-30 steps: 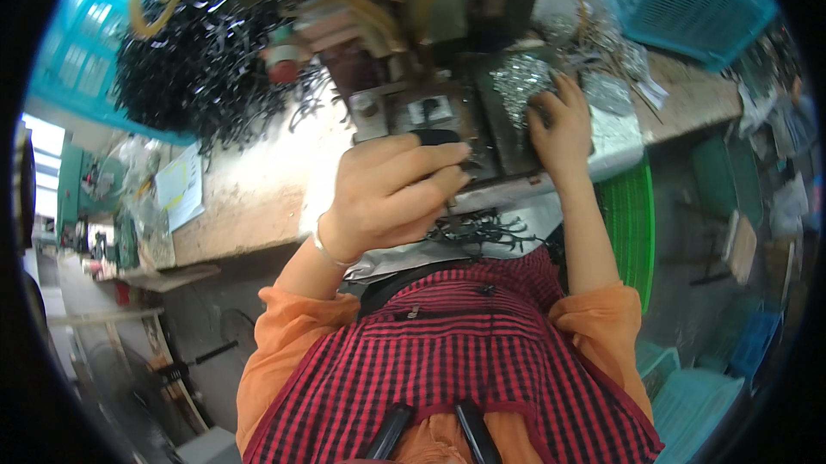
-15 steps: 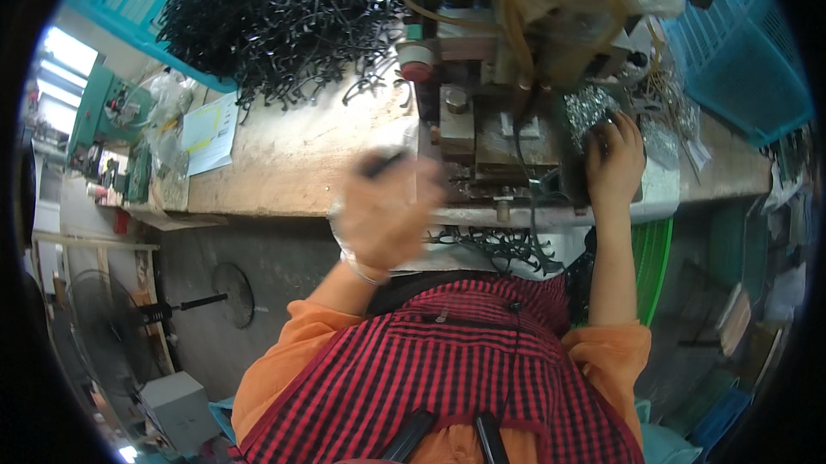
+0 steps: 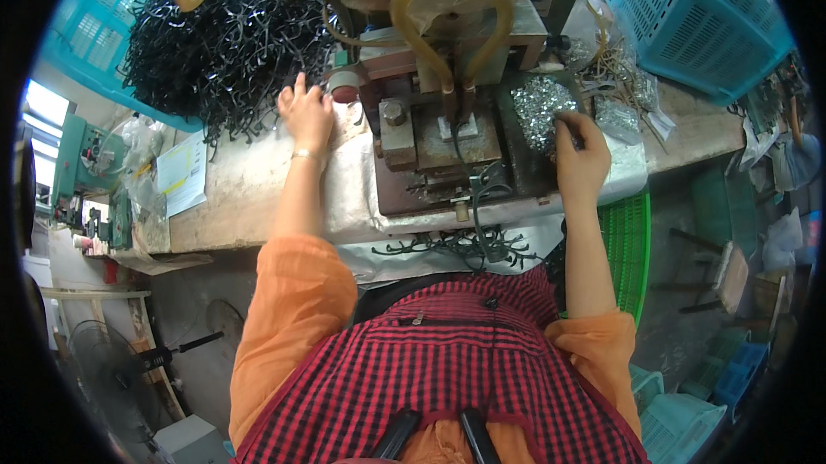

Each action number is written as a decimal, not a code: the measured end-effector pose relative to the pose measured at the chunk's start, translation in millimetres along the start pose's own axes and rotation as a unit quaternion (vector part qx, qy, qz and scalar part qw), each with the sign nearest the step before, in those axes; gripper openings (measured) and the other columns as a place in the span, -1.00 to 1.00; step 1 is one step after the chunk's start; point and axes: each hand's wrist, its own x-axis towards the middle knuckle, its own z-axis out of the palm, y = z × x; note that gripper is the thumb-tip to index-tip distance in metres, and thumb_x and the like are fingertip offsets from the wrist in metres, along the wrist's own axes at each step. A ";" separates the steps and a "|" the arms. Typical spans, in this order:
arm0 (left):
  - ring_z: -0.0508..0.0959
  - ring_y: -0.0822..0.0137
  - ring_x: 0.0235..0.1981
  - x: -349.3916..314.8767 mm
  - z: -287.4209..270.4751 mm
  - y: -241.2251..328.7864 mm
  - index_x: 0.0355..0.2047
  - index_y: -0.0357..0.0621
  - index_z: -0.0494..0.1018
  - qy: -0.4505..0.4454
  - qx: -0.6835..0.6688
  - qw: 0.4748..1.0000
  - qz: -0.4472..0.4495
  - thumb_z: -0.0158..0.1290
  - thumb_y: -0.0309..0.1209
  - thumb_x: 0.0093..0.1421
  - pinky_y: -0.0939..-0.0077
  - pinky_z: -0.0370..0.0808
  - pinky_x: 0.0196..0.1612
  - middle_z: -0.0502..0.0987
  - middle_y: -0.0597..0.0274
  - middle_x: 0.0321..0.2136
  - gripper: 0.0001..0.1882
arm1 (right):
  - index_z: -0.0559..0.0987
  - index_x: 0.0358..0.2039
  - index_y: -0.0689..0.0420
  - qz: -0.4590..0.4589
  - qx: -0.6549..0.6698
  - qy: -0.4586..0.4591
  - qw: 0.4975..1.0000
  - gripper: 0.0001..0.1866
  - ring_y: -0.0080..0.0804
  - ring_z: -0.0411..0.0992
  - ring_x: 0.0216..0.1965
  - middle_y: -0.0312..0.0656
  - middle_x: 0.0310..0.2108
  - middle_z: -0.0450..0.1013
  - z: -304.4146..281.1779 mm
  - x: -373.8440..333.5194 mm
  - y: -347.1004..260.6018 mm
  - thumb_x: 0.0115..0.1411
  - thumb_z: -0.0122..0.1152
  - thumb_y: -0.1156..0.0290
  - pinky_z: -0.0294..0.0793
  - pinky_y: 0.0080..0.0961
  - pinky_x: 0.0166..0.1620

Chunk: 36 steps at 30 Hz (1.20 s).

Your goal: The person repeatedly picks a black hook and a small silver component, places them into a press machine, and removes the assembled unit. The process is continuous and repetitive, with finished items accumulating on the workbench.

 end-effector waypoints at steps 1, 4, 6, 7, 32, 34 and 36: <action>0.39 -0.04 0.21 -5.0 -13.3 0.1 -0.27 -0.03 0.66 -0.034 -0.007 0.999 -0.005 0.19 -0.24 0.13 0.00 0.23 0.33 0.45 0.12 0.26 -0.78 | 0.69 -0.15 0.24 0.016 0.024 0.006 1.000 -0.81 -0.42 0.58 -0.16 -0.16 -0.24 0.65 -8.9 -4.3 -0.9 0.24 0.32 0.48 0.50 -0.50 -0.02; 0.43 -0.04 0.14 -21.3 -41.0 -17.5 -0.27 -0.13 0.64 -0.091 -0.019 0.995 -0.022 0.16 -0.31 0.17 0.11 0.36 0.22 0.50 0.05 0.18 -0.80 | 0.70 -0.15 0.23 0.047 0.054 0.000 0.997 -0.81 -0.53 0.56 -0.16 -0.24 -0.22 0.64 -21.9 -9.4 2.7 0.24 0.34 0.47 0.49 -0.56 -0.02; 0.47 -0.01 0.04 -27.0 -50.5 -28.3 -0.33 -0.20 0.60 0.008 -0.104 0.994 0.009 0.18 -0.36 0.18 0.15 0.41 0.12 0.57 0.03 0.03 -0.84 | 0.70 -0.15 0.23 0.065 0.078 -0.017 0.995 -0.81 -0.52 0.56 -0.17 -0.23 -0.22 0.64 -23.1 -6.5 -14.9 0.23 0.35 0.47 0.49 -0.57 -0.02; 0.50 0.03 -0.07 -25.1 -56.1 -27.4 -0.35 -0.21 0.58 0.034 -0.148 0.988 -0.016 0.20 -0.37 0.20 0.20 0.45 0.02 0.59 0.06 -0.09 -0.85 | 0.70 -0.14 0.23 0.056 0.095 -0.035 0.993 -0.79 -0.50 0.57 -0.18 -0.20 -0.23 0.65 -21.4 -6.3 -26.7 0.21 0.35 0.47 0.50 -0.56 -0.02; 0.49 0.28 -0.59 -31.3 -253.9 131.2 -0.34 -0.20 0.59 0.119 -0.530 0.743 0.391 0.22 -0.58 -0.04 0.47 0.41 -0.59 0.68 0.04 -0.25 -0.80 | 0.69 -0.17 0.10 -0.187 -0.209 -0.046 0.959 -0.69 0.12 0.32 0.27 0.13 0.11 0.47 1.1 -2.3 -52.7 0.01 0.44 0.41 0.37 -0.03 0.25; 0.46 0.31 -0.63 -34.2 -252.1 144.8 -0.35 -0.18 0.60 0.094 -0.517 0.740 0.420 0.28 -0.58 -0.05 0.52 0.35 -0.60 0.68 0.07 -0.22 -0.79 | 0.69 -0.24 0.11 -0.136 -0.316 -0.053 0.937 -0.74 0.10 0.26 0.32 0.12 0.12 0.46 0.6 -2.0 -23.4 0.00 0.45 0.41 0.35 -0.03 0.25; 0.45 0.31 -0.60 -31.4 -249.6 152.8 -0.38 -0.15 0.57 0.099 -0.483 0.739 0.459 0.29 -0.53 -0.06 0.49 0.38 -0.59 0.67 0.14 -0.20 -0.80 | 0.69 -0.28 0.11 -0.175 -0.264 -0.041 0.948 -0.79 0.11 0.29 0.30 0.10 0.09 0.49 -0.6 4.0 10.8 0.02 0.43 0.42 0.33 -0.03 0.26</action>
